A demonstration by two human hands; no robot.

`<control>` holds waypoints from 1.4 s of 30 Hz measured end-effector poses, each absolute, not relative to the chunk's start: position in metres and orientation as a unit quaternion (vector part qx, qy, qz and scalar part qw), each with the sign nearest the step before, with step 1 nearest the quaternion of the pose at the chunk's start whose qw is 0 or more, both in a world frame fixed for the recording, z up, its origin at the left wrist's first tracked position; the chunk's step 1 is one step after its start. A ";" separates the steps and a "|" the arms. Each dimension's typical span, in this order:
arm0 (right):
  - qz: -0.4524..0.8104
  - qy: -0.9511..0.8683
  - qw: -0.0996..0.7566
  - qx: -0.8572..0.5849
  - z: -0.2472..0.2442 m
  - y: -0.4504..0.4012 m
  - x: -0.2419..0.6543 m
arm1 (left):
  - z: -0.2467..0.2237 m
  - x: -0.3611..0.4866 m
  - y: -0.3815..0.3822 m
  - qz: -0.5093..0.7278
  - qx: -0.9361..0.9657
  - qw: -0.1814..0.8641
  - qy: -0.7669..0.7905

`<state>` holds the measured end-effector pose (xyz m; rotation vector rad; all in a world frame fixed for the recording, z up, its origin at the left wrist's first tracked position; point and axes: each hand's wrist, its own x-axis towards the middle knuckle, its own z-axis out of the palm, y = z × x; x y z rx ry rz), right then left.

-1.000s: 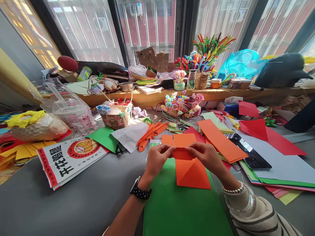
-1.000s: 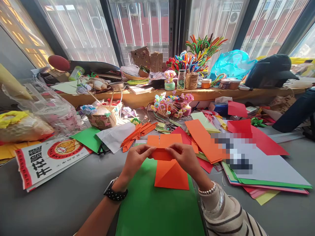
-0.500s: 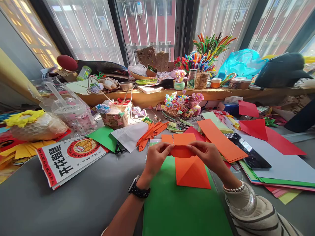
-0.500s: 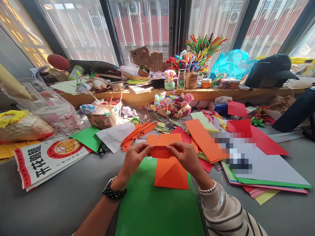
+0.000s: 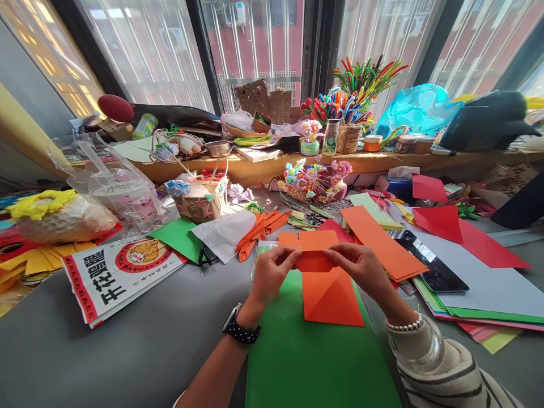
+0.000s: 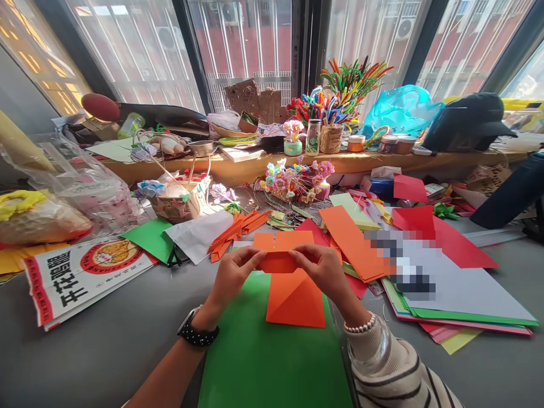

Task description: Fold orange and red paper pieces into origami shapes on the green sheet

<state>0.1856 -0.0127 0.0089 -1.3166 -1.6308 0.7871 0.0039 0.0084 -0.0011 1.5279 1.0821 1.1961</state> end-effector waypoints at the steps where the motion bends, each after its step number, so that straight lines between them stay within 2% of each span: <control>1: 0.323 -0.654 0.439 -0.525 0.009 -0.012 0.186 | -0.001 0.004 0.009 0.482 0.616 0.446 0.435; 8: 0.353 -0.634 0.461 -0.510 0.010 -0.012 0.187 | 0.000 0.004 0.009 0.515 0.562 0.484 0.430; 14: 0.413 -0.590 0.481 -0.499 0.007 -0.015 0.178 | -0.003 0.010 0.009 0.544 0.425 0.599 0.406; 21: 0.482 -0.656 0.371 -0.446 0.003 -0.017 0.171 | 0.000 0.012 0.008 0.568 0.420 0.570 0.419; 29: 0.458 -0.593 0.461 -0.476 0.001 -0.014 0.173 | -0.001 0.015 0.004 0.474 0.513 0.582 0.417; 37: 0.423 -0.627 0.434 -0.489 0.003 -0.015 0.170 | -0.003 0.017 0.002 0.421 0.573 0.578 0.401; 42: 0.301 -0.672 0.441 -0.514 0.001 -0.017 0.164 | -0.002 0.019 0.002 0.414 0.568 0.589 0.399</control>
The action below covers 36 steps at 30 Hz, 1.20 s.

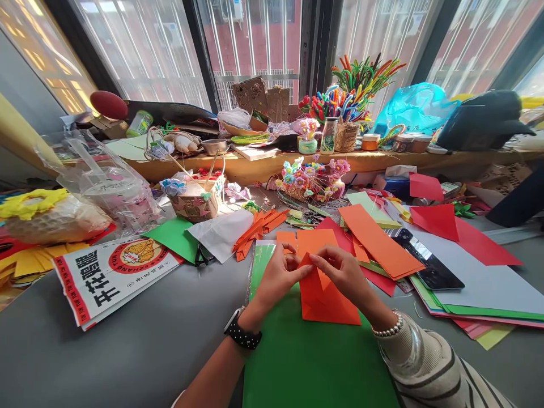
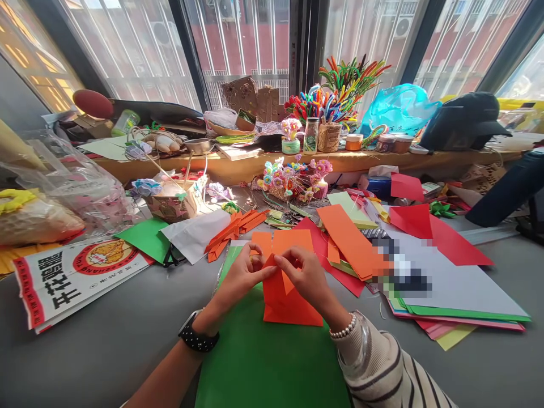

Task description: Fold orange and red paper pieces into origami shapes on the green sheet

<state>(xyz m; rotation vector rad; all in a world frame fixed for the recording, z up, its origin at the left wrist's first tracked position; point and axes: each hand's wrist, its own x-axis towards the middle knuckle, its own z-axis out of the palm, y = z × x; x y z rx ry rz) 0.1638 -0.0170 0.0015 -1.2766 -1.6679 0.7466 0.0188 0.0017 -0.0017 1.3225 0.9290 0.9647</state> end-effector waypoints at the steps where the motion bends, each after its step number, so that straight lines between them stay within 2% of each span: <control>1: 0.269 -0.683 0.440 -0.517 0.000 -0.017 0.163 | -0.001 0.019 0.002 0.412 0.568 0.591 0.398; 6: 0.174 -0.718 0.420 -0.527 -0.008 -0.012 0.161 | 0.000 0.019 0.001 0.394 0.570 0.602 0.398; 14: 0.266 -0.721 0.366 -0.526 -0.006 -0.012 0.165 | -0.003 0.015 0.004 0.475 0.524 0.567 0.422; 18: 0.265 -0.746 0.335 -0.510 -0.008 -0.014 0.162 | -0.006 0.014 0.006 0.537 0.486 0.537 0.432; 22: 0.255 -0.732 0.350 -0.525 -0.010 -0.012 0.162 | -0.006 0.014 0.006 0.559 0.467 0.527 0.438; 29: 0.263 -0.664 0.424 -0.557 -0.009 -0.009 0.172 | -0.004 0.012 0.010 0.460 0.506 0.595 0.422; 32: 0.221 -0.691 0.396 -0.563 -0.006 -0.009 0.173 | -0.002 0.010 0.010 0.425 0.568 0.551 0.439; 36: 0.205 -0.728 0.364 -0.543 -0.004 -0.009 0.172 | 0.003 0.005 0.009 0.370 0.685 0.434 0.453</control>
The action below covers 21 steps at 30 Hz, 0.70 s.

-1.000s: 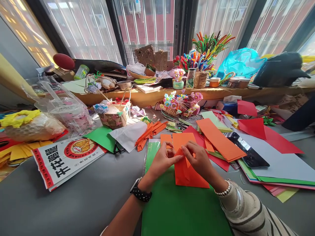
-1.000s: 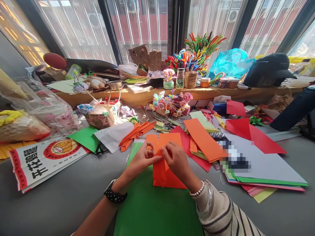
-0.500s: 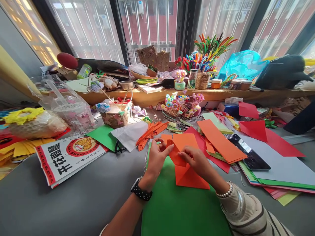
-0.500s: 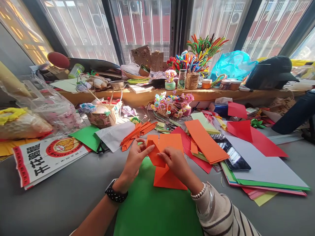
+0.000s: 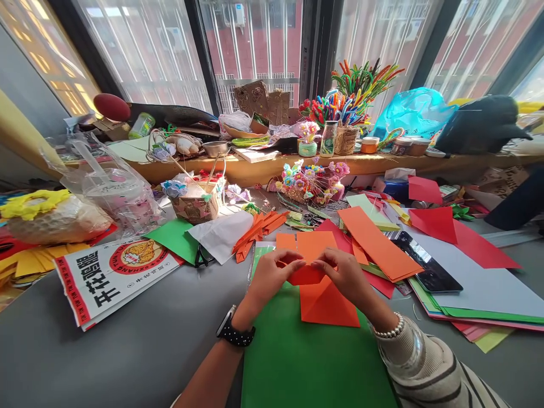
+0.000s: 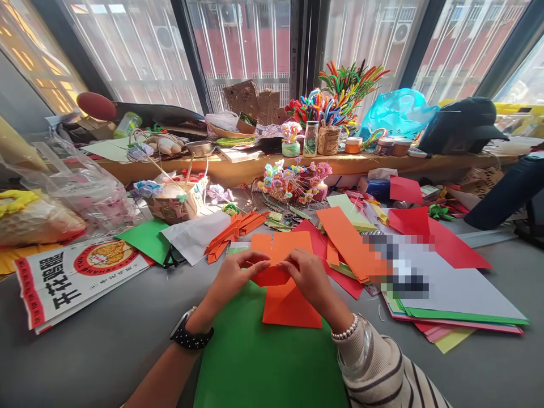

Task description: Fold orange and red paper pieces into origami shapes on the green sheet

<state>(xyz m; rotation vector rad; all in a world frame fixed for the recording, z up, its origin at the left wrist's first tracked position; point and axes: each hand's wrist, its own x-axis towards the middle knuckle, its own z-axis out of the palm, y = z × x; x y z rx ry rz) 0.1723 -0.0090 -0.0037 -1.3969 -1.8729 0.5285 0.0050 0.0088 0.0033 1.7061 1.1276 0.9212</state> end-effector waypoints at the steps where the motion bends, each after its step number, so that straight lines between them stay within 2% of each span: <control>1: 0.208 -0.729 0.362 -0.542 -0.003 -0.009 0.173 | 0.004 0.004 0.009 0.355 0.707 0.411 0.452; 6: 0.223 -0.713 0.373 -0.550 -0.002 -0.009 0.176 | 0.006 0.001 0.008 0.311 0.764 0.369 0.429; 11: 0.232 -0.687 0.430 -0.538 -0.001 -0.010 0.178 | 0.007 0.002 0.007 0.285 0.762 0.411 0.412; 16: 0.336 -0.603 0.496 -0.528 -0.002 -0.011 0.175 | 0.007 0.003 0.007 0.385 0.653 0.466 0.456; 19: 0.411 -0.632 0.447 -0.481 -0.003 -0.014 0.167 | 0.005 0.005 0.007 0.459 0.558 0.515 0.461; 21: 0.412 -0.656 0.422 -0.470 -0.004 -0.017 0.163 | 0.004 0.007 0.007 0.483 0.511 0.553 0.446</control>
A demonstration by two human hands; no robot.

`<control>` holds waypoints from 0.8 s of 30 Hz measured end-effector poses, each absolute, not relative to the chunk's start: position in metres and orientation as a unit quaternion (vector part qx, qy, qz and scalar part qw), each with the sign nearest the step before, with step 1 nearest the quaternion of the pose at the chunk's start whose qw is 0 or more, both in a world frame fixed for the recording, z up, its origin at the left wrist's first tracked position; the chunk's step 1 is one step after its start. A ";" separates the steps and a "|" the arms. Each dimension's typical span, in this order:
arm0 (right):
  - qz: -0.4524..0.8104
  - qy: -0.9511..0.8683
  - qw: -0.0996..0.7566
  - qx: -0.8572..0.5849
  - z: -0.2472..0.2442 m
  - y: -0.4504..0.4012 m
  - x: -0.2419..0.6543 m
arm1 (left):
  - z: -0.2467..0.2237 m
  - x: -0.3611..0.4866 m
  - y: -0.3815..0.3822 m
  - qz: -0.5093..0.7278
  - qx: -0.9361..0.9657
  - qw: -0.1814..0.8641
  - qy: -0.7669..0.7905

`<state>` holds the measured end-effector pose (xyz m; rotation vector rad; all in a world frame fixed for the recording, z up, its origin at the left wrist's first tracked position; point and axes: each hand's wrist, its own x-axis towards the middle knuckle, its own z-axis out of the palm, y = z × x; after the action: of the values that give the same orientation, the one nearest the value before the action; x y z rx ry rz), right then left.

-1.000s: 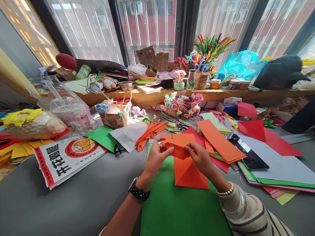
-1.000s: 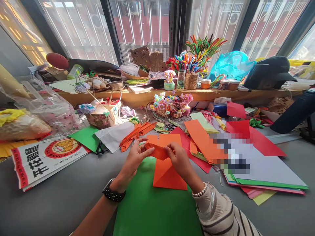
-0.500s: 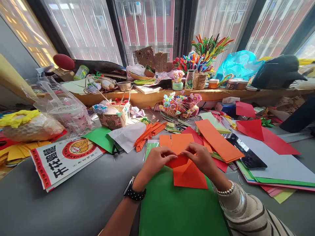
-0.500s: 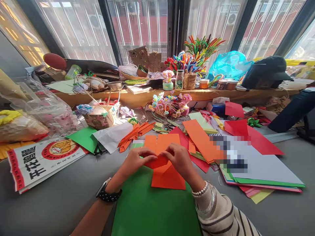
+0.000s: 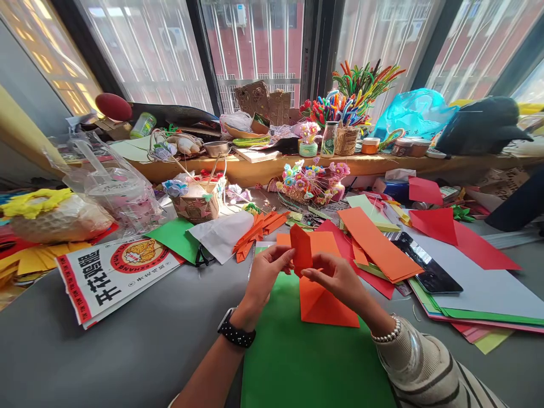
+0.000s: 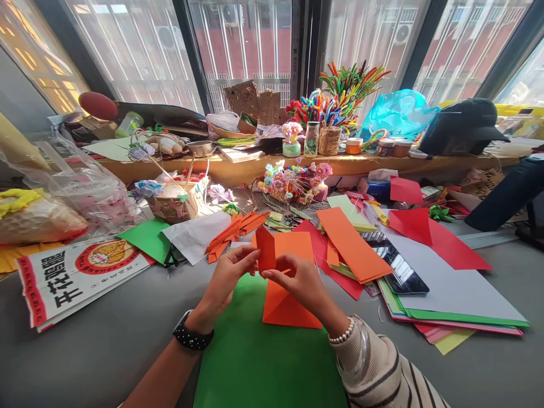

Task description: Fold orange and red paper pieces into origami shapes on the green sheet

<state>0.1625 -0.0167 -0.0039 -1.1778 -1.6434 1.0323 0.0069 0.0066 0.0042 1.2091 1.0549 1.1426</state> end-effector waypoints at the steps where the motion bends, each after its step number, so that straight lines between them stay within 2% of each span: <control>1: 0.405 -0.656 0.423 -0.476 -0.004 -0.018 0.161 | 0.004 0.008 0.006 0.487 0.497 0.570 0.437; 6: 0.419 -0.598 0.485 -0.481 -0.006 -0.016 0.163 | 0.006 0.008 0.005 0.456 0.514 0.602 0.407; 13: 0.454 -0.620 0.436 -0.469 -0.002 -0.014 0.174 | 0.013 -0.008 0.012 0.462 0.546 0.546 0.437; 24: 0.459 -0.578 0.488 -0.466 -0.003 -0.013 0.173 | 0.010 0.000 0.007 0.419 0.598 0.538 0.421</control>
<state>0.1725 -0.0128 -0.0029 -1.1333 -1.4055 1.1161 -0.0002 0.0075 0.0100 1.4236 1.0017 0.9963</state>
